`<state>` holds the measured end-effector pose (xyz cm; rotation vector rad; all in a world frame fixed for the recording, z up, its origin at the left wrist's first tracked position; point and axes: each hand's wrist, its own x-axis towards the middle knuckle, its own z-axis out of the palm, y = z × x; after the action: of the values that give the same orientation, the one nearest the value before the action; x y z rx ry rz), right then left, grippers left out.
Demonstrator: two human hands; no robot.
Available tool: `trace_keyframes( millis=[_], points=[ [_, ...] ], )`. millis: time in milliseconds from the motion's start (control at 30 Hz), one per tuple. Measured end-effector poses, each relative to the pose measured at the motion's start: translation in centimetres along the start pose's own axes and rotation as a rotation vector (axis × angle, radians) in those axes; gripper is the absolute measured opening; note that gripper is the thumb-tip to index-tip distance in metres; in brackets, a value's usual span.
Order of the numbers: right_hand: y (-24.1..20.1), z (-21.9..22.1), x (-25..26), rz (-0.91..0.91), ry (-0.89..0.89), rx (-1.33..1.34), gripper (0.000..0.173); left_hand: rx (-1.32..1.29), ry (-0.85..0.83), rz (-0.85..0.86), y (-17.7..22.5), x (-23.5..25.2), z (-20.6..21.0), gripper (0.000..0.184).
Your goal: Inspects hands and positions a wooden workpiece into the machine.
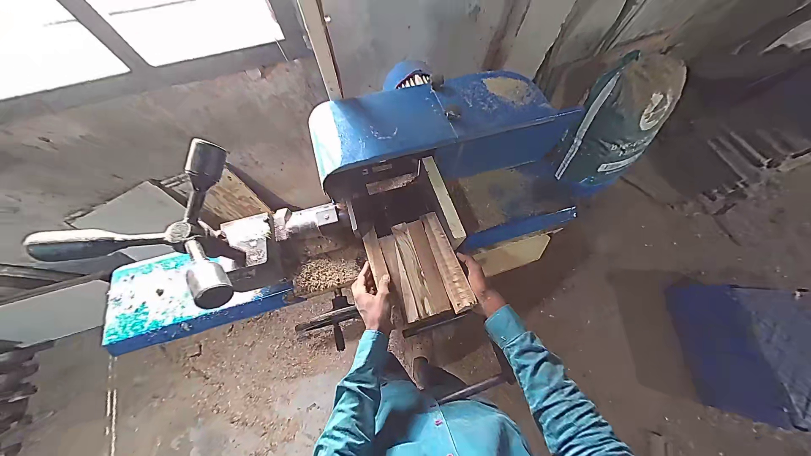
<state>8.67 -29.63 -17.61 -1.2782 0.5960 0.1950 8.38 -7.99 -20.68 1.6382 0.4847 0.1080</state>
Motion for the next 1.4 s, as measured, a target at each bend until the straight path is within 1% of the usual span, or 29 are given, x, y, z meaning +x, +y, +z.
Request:
trace_keyframes(
  millis=[67,167,200,267,333,367,400,467,500,533,600,667,700,733,767,800,833,867,900,933,967,1033,1067,1100,1167,1267,1300,1333,1400],
  points=[
    [-0.7,0.1,0.8,0.019,-0.06,0.069,0.05,-0.019,0.017,0.007,1.0,0.3,0.1,0.057],
    [-1.1,0.4,2.6,-0.022,0.007,0.021,0.053,0.038,0.025,0.007,2.4,2.8,0.4,0.063],
    [-0.9,0.1,2.7,0.006,0.023,0.003,0.054,0.045,0.023,-0.023,2.4,3.6,0.6,0.066],
    [-1.1,-0.2,2.7,0.159,0.032,0.062,0.056,0.008,0.019,-0.09,2.9,4.8,0.6,0.069],
    [-1.9,0.5,1.7,0.257,0.119,0.121,0.049,-0.02,-0.072,-0.051,3.9,4.9,-0.5,0.072],
    [-1.8,0.6,0.9,0.25,0.151,0.119,0.047,0.018,-0.139,0.017,4.2,4.6,-1.4,0.076],
    [-1.5,0.6,0.2,0.203,0.161,0.114,0.05,0.109,-0.198,0.106,4.3,4.1,-2.0,0.082],
    [0.3,0.7,-0.9,0.104,0.154,0.115,0.062,0.374,-0.28,0.202,4.7,2.2,-2.5,0.098],
    [1.3,0.9,-1.3,0.073,0.146,0.142,0.065,0.477,-0.319,0.18,4.8,1.0,-2.3,0.103],
    [2.1,1.4,-1.1,0.058,0.143,0.198,0.066,0.535,-0.337,0.144,4.8,0.4,-1.7,0.102],
    [2.2,2.4,0.3,0.057,0.16,0.309,0.066,0.555,-0.337,0.075,5.5,0.2,-0.1,0.098],
    [1.6,2.7,1.1,0.058,0.127,0.274,0.06,0.518,-0.334,0.044,6.2,1.0,0.4,0.1],
    [1.3,2.3,0.9,0.047,0.092,0.158,0.056,0.522,-0.343,0.073,6.2,1.3,0.1,0.104],
    [0.7,1.7,0.3,-0.004,0.068,-0.073,0.053,0.567,-0.36,0.126,6.3,1.6,0.0,0.109],
    [-0.2,1.2,-0.5,-0.128,0.098,-0.41,0.049,0.644,-0.372,0.21,6.4,1.7,0.1,0.114],
    [-0.6,0.9,-1.7,-0.333,0.176,-0.776,0.047,0.738,-0.384,0.306,6.4,1.4,0.2,0.118],
    [-0.9,0.6,-2.5,-0.551,0.255,-1.094,0.051,0.833,-0.385,0.412,6.5,1.0,0.7,0.119],
    [-1.4,0.3,-2.9,-0.734,0.268,-1.324,0.059,0.922,-0.402,0.501,6.7,0.6,1.4,0.116],
    [-2.2,0.3,-2.8,-0.838,0.192,-1.513,0.067,1.001,-0.439,0.574,7.1,0.4,2.4,0.113],
    [-2.8,0.5,-2.3,-0.887,0.111,-1.675,0.071,1.078,-0.484,0.625,7.2,0.3,3.6,0.109],
    [-2.9,0.7,-1.6,-0.918,0.053,-1.792,0.066,1.136,-0.531,0.659,7.1,0.4,4.8,0.103],
    [-3.3,1.5,0.4,-0.967,-0.002,-1.883,0.055,1.222,-0.556,0.728,7.4,1.6,7.2,0.082],
    [-3.5,2.1,1.1,-0.965,-0.019,-1.885,0.052,1.241,-0.55,0.752,7.9,2.3,8.0,0.078],
    [-3.7,2.6,1.4,-0.933,-0.046,-1.884,0.053,1.255,-0.559,0.761,8.5,2.7,8.5,0.081],
    [-4.2,3.3,1.7,-0.95,-0.09,-1.84,0.055,1.237,-0.584,0.78,9.2,3.6,9.0,0.082],
    [-6.1,4.3,4.1,-0.911,-0.071,-1.74,0.058,1.223,-0.594,0.721,10.2,6.5,9.9,0.075],
    [-6.8,4.7,5.7,-0.866,-0.078,-1.804,0.052,1.216,-0.595,0.691,10.4,7.7,10.0,0.075],
    [-7.5,5.1,6.7,-0.82,-0.103,-1.881,0.043,1.228,-0.604,0.66,10.7,8.8,10.0,0.079],
    [-8.3,5.7,7.5,-0.808,-0.135,-1.959,0.028,1.256,-0.614,0.628,11.3,10.2,10.0,0.091]
  ],
)
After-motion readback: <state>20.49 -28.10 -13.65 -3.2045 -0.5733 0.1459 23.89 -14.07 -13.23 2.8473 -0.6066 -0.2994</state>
